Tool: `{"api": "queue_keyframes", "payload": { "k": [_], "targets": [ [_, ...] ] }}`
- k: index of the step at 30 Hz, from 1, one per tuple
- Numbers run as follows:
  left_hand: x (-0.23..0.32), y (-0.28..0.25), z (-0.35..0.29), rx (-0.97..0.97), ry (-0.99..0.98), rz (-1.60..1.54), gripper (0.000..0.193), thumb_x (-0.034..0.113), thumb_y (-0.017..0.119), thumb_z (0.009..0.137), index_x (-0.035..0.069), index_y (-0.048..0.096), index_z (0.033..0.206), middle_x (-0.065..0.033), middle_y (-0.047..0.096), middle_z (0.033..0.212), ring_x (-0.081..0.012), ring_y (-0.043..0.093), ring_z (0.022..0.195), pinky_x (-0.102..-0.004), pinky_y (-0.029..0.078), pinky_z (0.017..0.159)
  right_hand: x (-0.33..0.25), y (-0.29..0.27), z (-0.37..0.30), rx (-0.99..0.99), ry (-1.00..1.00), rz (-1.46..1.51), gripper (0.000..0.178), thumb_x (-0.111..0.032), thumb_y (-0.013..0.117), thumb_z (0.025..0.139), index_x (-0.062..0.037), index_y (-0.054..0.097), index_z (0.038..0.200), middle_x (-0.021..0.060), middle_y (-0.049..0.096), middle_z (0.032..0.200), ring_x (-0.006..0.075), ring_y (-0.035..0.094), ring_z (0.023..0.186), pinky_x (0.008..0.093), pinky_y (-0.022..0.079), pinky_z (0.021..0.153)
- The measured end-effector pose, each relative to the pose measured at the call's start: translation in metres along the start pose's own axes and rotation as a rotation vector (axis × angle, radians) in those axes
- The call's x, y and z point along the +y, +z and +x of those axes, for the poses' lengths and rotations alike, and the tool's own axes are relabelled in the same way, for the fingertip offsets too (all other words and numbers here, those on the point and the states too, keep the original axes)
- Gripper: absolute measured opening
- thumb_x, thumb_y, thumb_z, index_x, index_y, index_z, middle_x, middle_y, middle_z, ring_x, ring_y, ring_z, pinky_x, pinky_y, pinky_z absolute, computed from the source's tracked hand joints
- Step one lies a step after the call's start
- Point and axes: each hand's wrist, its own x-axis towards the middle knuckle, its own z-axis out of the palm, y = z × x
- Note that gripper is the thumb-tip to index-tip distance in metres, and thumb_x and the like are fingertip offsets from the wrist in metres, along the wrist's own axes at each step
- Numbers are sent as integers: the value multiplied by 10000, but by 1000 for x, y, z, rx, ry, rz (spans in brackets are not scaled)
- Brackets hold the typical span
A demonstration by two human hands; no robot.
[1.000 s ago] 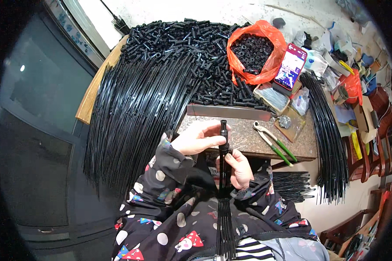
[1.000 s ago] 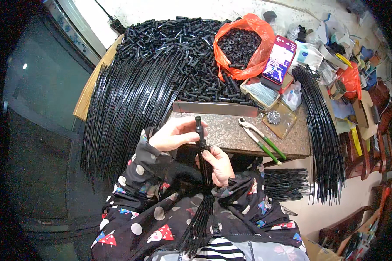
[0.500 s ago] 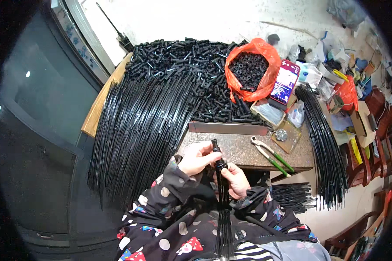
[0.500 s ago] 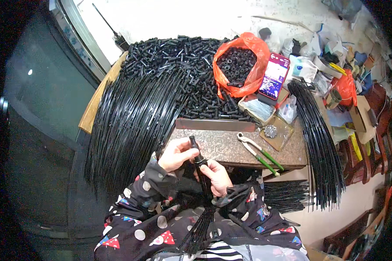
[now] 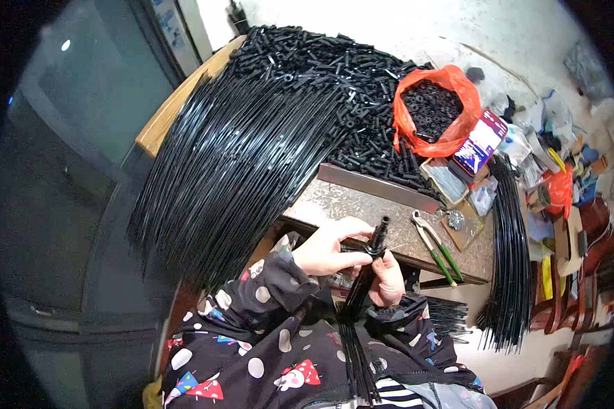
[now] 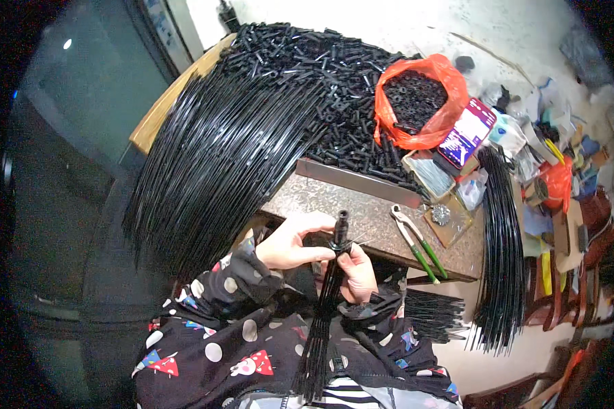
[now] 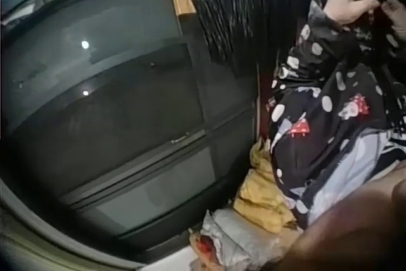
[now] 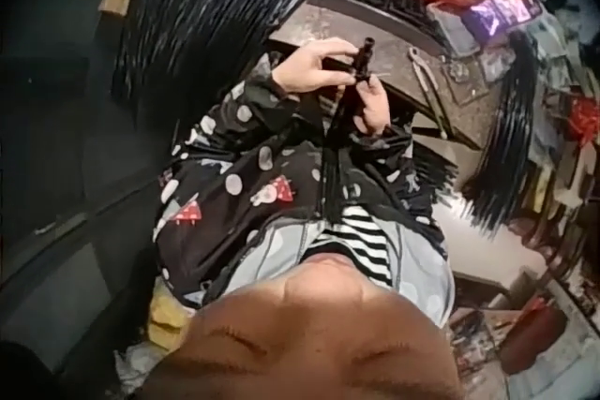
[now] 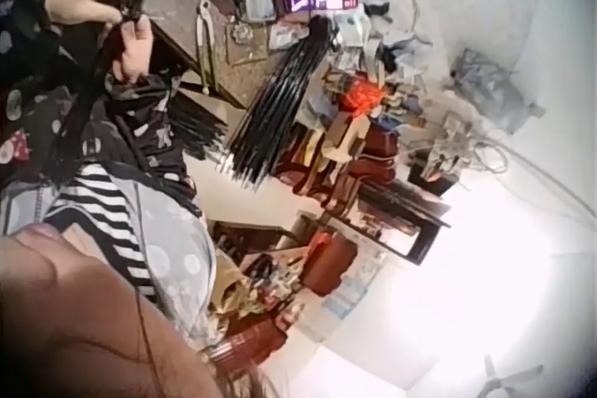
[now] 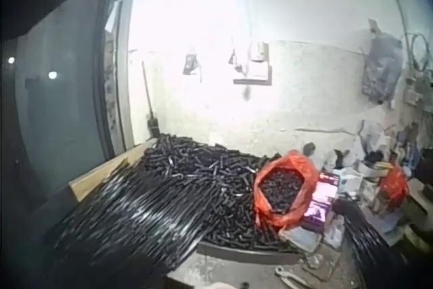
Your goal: Assemble black electrical cables with connectors using a manual tool at a factory workbench.
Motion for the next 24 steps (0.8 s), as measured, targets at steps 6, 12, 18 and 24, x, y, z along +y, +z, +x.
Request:
{"api": "queue_keyframes", "payload": {
  "k": [6, 12, 18, 24],
  "targets": [
    [-7, -1, 0, -5, 185, 234, 270, 64, 565, 621, -14, 482, 867, -99, 495, 776, -219, 481, 745, -266, 375, 667, 6, -13, 0, -98, -58, 0, 199, -146, 500, 721, -46, 442, 883, 61, 511, 742, 156, 510, 648, 279, 441, 564],
    [-12, -1, 6, -96, 8, -199, 269, 25, 590, 598, -1, 483, 844, -69, 491, 775, -154, 472, 747, -250, 365, 680, 4, -17, 3, -128, -59, -33, 199, -160, 507, 715, -39, 451, 862, 71, 513, 751, 166, 512, 632, 294, 442, 575],
    [-13, 2, 5, -36, 23, -44, 288, 89, 603, 590, 2, 466, 828, -73, 518, 747, -76, 476, 639, -190, 401, 445, 5, -12, 7, -181, -113, -130, 174, -163, 492, 724, -42, 451, 843, 71, 508, 678, 160, 515, 603, 315, 464, 558],
    [-25, 9, 7, 37, 140, -40, 260, 58, 599, 601, -10, 469, 816, -68, 512, 736, -78, 476, 661, -186, 398, 480, 5, -13, 4, -86, -108, -84, 165, -140, 487, 728, -45, 439, 855, 68, 505, 680, 161, 519, 610, 320, 467, 557]
  ]
}}
